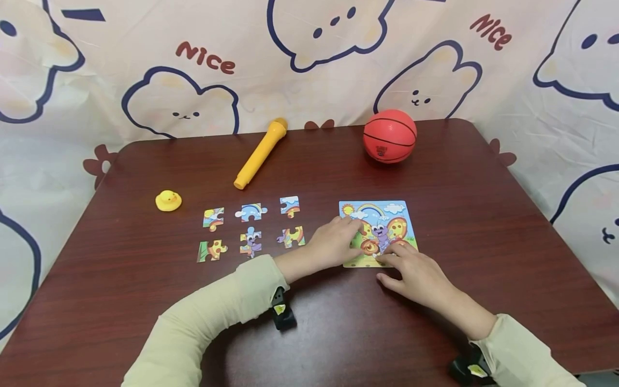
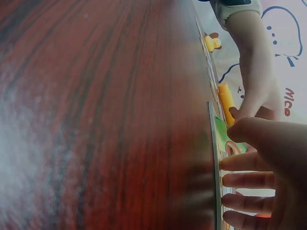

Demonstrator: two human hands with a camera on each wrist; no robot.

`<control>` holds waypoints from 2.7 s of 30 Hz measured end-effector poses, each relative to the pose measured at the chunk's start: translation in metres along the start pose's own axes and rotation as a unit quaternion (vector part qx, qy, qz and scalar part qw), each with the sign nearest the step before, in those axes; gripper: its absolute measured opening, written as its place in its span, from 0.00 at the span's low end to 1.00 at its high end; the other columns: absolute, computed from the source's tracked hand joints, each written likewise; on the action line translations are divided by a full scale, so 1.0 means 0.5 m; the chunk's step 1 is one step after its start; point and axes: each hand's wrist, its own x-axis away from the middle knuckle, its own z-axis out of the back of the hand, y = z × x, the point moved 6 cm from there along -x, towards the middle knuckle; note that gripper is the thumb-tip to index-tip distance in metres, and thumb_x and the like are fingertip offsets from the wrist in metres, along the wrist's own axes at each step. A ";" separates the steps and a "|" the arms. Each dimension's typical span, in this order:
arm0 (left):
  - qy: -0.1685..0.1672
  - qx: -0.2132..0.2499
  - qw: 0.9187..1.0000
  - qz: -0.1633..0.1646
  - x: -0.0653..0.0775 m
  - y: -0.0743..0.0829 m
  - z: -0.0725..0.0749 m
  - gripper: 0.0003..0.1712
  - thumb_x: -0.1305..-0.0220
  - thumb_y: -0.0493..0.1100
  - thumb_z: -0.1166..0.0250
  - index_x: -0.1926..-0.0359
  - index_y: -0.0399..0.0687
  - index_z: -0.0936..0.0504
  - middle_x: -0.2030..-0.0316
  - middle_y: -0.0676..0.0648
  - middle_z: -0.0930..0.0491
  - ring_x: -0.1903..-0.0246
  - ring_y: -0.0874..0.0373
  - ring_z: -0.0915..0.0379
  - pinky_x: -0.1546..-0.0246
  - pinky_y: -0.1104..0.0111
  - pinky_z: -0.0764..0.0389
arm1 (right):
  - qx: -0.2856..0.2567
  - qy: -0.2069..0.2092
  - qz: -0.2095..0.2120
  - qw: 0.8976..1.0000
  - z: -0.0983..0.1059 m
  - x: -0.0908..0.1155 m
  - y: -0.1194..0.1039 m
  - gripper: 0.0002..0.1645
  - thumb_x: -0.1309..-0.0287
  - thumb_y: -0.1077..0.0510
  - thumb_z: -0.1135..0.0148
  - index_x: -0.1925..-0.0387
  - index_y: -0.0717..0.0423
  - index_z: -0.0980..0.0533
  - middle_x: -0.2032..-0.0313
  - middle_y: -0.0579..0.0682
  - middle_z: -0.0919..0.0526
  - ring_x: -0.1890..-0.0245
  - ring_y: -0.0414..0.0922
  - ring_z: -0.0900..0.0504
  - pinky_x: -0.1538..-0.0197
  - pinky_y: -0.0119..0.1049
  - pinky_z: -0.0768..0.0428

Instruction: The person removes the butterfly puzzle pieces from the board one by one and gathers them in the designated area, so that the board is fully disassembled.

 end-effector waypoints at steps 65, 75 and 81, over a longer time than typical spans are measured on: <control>0.005 0.280 0.937 0.209 0.447 -0.363 0.127 0.09 0.43 0.41 0.39 0.61 0.44 0.20 0.71 0.50 0.23 0.71 0.58 0.30 0.71 0.68 0.26 | -0.005 0.017 0.025 1.000 0.004 -0.016 -0.008 0.10 0.55 0.53 0.35 0.68 0.51 0.20 0.68 0.44 0.23 0.68 0.41 0.26 0.73 0.36 0.26; 0.018 0.246 0.948 0.202 0.453 -0.363 0.106 0.04 0.44 0.37 0.39 0.66 0.45 0.21 0.73 0.52 0.24 0.71 0.61 0.30 0.71 0.71 0.28 | -0.006 0.021 0.019 1.000 0.006 -0.015 -0.006 0.10 0.55 0.53 0.35 0.68 0.51 0.20 0.68 0.45 0.23 0.68 0.41 0.26 0.73 0.37 0.26; 0.041 0.205 0.956 0.204 0.448 -0.358 0.106 0.03 0.46 0.36 0.38 0.68 0.46 0.21 0.75 0.53 0.26 0.73 0.62 0.32 0.74 0.71 0.31 | -0.009 0.023 0.019 1.000 0.006 -0.013 -0.006 0.10 0.55 0.53 0.35 0.68 0.51 0.20 0.68 0.45 0.24 0.68 0.41 0.26 0.73 0.37 0.27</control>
